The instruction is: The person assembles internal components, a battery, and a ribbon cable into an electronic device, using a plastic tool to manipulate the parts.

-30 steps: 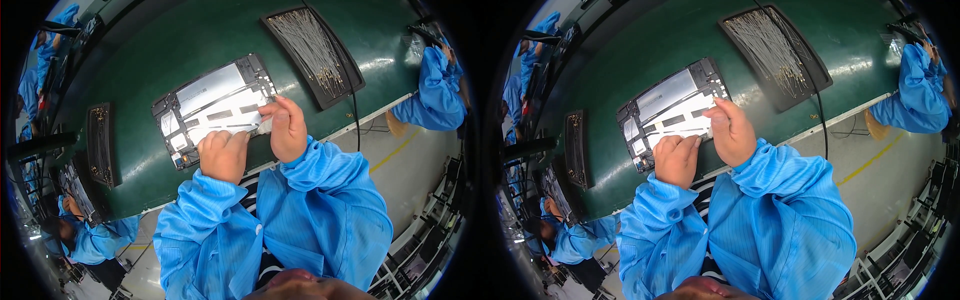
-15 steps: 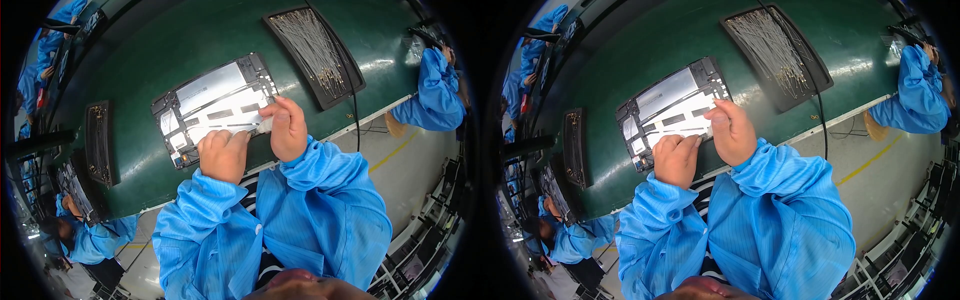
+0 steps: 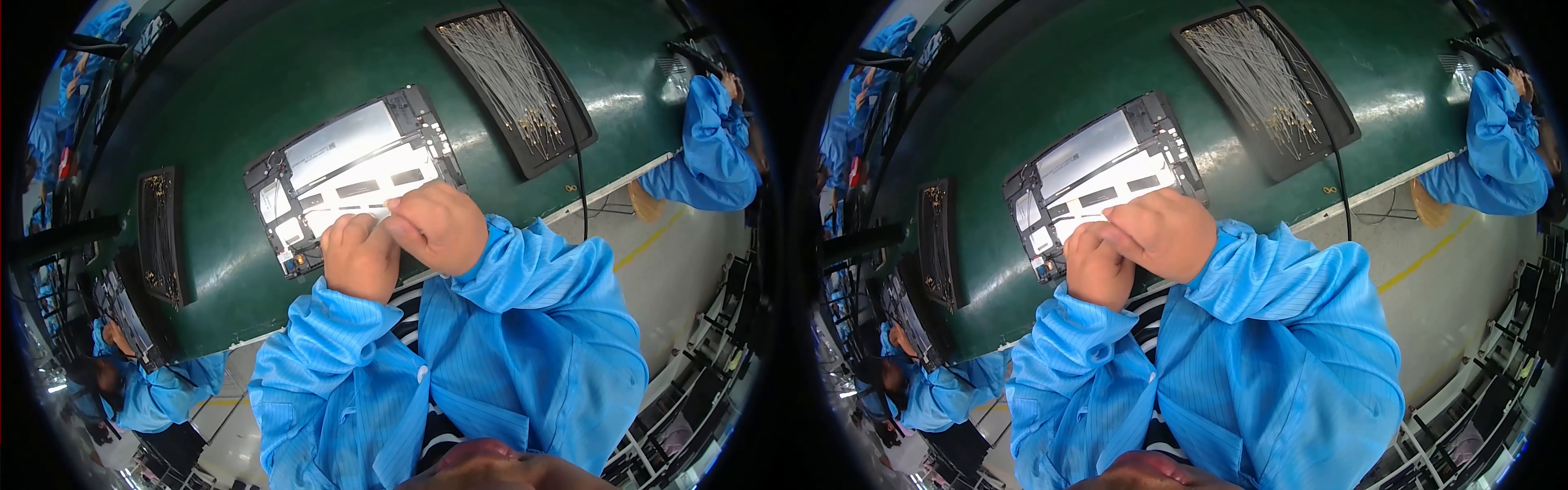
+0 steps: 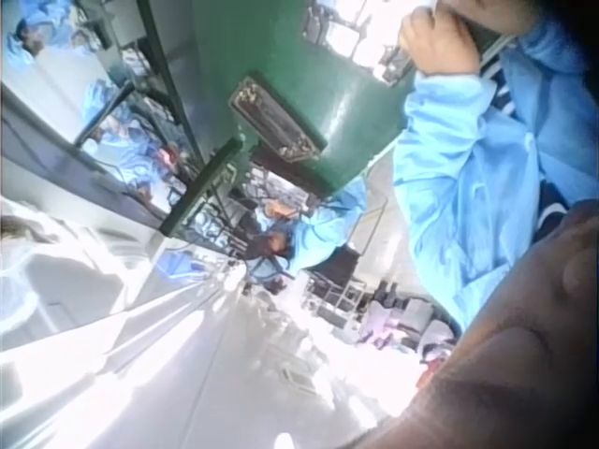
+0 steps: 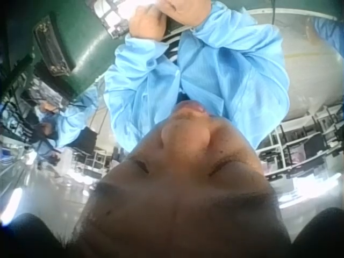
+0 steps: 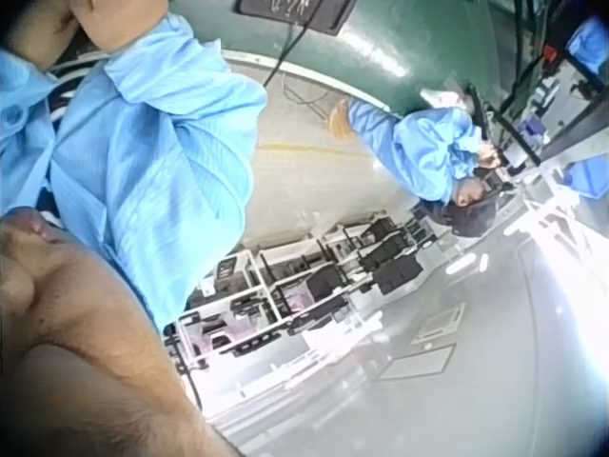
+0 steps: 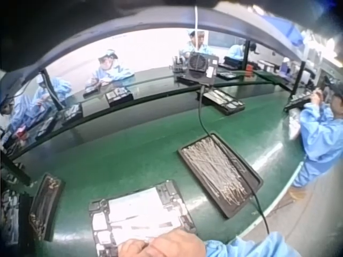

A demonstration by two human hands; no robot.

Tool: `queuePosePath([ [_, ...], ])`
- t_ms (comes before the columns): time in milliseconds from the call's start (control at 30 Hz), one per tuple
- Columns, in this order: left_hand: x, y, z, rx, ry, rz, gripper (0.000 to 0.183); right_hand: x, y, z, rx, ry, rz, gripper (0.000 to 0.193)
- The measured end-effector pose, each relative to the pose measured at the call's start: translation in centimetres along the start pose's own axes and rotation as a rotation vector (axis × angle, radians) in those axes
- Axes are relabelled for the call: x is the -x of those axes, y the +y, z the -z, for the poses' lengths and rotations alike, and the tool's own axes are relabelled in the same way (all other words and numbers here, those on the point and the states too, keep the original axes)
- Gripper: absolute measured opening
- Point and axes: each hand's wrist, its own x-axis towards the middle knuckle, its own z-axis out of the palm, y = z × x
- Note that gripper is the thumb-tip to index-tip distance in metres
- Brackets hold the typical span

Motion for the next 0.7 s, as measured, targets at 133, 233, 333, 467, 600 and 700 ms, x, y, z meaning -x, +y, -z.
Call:
queuePosePath([
  [133,0.3,-0.2,-0.2,0.000,-0.018,0.002,0.012,0.0,-0.4,-0.1,0.012,-0.021,0.032,0.015],
  [233,0.1,0.0,0.4,-0.017,-0.047,0.019,0.010,-0.2,-0.4,0.0,0.015,-0.026,-0.029,0.015],
  [333,-0.7,-2.5,2.6,-0.201,-0.017,-0.194,0.009,-1.0,-0.4,0.2,-0.181,0.000,-0.294,0.019],
  [467,-2.1,-8.0,6.6,-0.703,0.346,0.157,0.015,-1.2,1.1,2.0,-0.622,0.207,-0.874,0.027],
  [600,4.0,-11.5,6.7,-0.139,0.470,0.531,0.028,-0.3,0.7,4.6,-0.625,0.121,-0.953,0.036],
  [700,7.6,-9.1,5.0,0.053,0.302,0.508,0.030,1.6,1.8,5.2,-0.326,-0.058,-1.070,0.045],
])
